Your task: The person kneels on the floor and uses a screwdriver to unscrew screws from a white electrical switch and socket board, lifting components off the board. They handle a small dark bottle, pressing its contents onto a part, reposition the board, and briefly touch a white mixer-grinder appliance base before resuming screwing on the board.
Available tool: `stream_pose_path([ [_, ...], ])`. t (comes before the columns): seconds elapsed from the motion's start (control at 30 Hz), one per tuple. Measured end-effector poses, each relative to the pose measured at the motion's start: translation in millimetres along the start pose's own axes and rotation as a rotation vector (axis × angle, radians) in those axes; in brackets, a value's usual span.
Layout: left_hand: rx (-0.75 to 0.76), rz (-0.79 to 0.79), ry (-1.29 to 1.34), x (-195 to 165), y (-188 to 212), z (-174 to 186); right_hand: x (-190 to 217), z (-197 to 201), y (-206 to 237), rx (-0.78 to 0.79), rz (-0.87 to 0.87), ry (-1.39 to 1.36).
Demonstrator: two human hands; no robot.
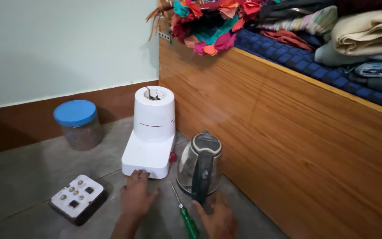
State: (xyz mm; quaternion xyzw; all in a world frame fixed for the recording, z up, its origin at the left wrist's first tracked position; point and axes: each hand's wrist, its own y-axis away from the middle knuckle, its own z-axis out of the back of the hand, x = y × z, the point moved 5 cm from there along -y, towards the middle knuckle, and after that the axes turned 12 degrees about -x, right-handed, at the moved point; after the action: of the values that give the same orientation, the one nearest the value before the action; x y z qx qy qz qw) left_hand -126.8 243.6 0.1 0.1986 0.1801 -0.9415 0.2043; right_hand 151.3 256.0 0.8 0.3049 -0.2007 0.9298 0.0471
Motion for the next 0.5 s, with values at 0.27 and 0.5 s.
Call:
stream_pose_path([
  [0.27,0.255,-0.042,-0.280,-20,-6,14,-2,-25,0,0.141,0.002,-0.094],
  [0.5,0.344,-0.025,-0.352,-23,-24,21,-61,-79,24,0.186,0.067,-0.012],
])
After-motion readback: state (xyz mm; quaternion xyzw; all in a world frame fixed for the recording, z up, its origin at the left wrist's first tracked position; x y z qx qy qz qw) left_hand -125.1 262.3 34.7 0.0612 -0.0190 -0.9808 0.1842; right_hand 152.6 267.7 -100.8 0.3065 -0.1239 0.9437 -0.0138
